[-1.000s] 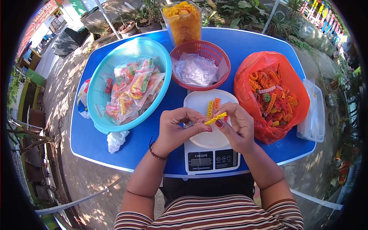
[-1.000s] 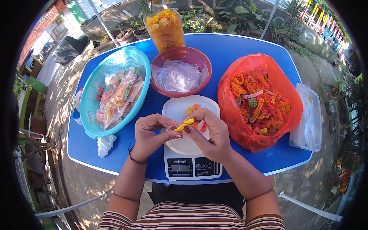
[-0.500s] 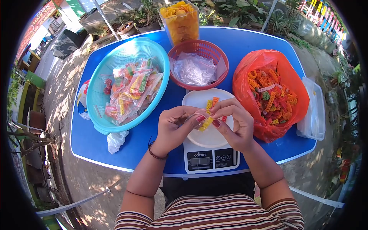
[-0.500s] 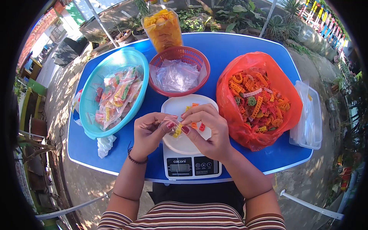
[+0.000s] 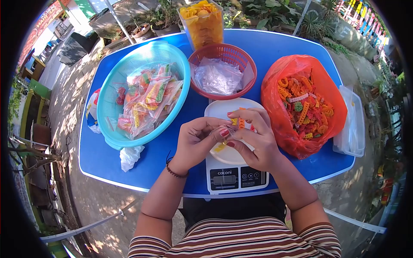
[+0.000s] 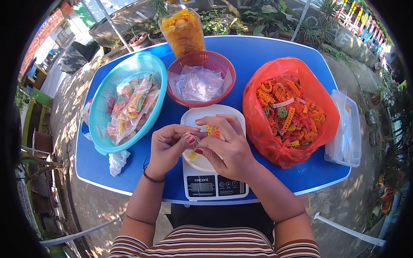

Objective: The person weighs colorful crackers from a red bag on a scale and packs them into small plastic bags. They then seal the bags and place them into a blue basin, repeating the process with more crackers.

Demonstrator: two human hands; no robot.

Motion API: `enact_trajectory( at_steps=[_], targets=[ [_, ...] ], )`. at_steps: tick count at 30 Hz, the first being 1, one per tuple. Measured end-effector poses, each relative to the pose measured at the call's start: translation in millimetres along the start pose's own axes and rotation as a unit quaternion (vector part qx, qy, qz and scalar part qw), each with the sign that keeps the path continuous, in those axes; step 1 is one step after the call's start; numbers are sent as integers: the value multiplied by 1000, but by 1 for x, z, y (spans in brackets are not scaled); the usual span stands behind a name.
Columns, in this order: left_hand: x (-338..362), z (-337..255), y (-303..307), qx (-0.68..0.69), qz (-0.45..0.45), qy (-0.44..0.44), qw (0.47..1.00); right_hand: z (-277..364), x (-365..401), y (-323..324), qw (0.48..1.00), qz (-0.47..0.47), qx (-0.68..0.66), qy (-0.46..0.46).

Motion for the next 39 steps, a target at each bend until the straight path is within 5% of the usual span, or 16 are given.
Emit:
enact_trajectory(
  at_steps=[3,6,10,16,25,28,34,39],
  targets=[
    [-1,-1,-1,10,17,-9,1000,-4,1,4,999,6,-43,-7],
    [0,-4,2,-9,4,-7,1000,-9,4,3,955,-122,-227,-145],
    [-2,-6,10,-24,-26,2,999,-23,5,11,990,-24,95,-106],
    [-3,-9,8,-14,-24,4,1000,-22,13,-1,959,65,225,-158],
    [-2,-5,10,-4,-34,17,999,-35,11,6,976,23,1,-215],
    [-1,-5,9,-8,-33,-12,999,-38,15,3,929,-100,-231,-272],
    [0,-10,4,-7,-52,-14,999,-30,9,9,823,-218,-430,-300],
    [-1,-10,0,-5,-41,-9,999,-26,15,5,849,-204,-412,-259]
  ],
)
Point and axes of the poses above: each hand's wrist, its own x-axis away from the middle knuckle, its own y-axis out of the back of the hand, z = x × y, the point moved 2 cm from there along -x, towards the middle knuckle, and after that the axes turned 6 degrees about -z, right-handed, at the moved point
